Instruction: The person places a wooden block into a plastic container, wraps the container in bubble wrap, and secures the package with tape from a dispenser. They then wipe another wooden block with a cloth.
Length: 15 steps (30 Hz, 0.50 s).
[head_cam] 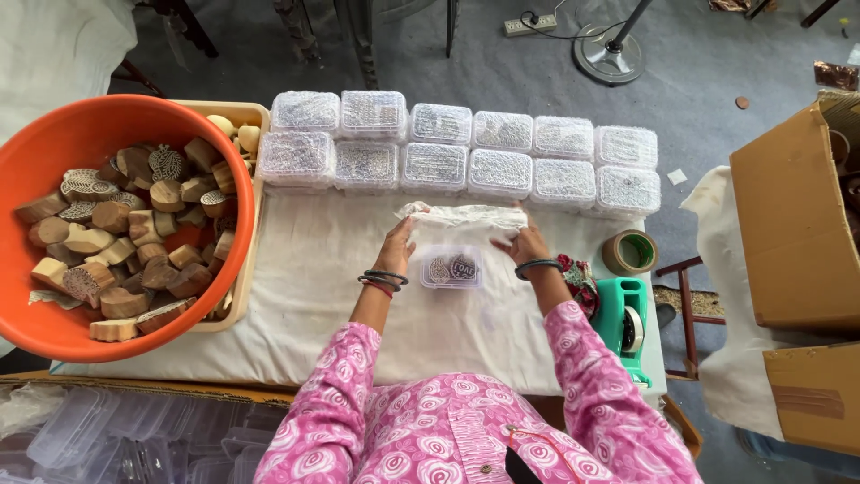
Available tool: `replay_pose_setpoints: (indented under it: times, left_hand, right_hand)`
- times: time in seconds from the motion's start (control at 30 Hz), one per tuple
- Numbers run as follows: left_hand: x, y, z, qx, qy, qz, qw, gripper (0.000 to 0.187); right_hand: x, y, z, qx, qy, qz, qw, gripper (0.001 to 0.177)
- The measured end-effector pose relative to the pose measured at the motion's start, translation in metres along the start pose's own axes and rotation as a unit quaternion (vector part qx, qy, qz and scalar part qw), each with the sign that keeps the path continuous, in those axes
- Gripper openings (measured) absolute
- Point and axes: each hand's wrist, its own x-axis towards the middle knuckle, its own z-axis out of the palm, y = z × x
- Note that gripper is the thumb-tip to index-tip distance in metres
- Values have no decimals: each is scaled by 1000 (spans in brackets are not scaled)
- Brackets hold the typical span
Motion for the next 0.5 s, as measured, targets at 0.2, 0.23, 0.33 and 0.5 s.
replay_pose_setpoints:
  times: [0.2, 0.23, 0.33, 0.5]
  left_hand:
    - [37, -57, -47, -141, 9, 95, 985, 39]
    - [22, -61, -53, -141, 10, 93, 986, 39]
    - [-8, -82, -79, -49, 17, 90, 995, 37]
    - [-34, -121, -104, 59, 58, -31, 996, 30]
  right_hand:
    - [0, 40, -14, -78, -19, -279, 957, 93]
    - [-6, 55, -27, -79, -18, -277, 957, 93]
    - [-22, 89, -58, -443, -18, -319, 838, 89]
    - [-55, 114, -90, -642, 6, -335, 690, 74]
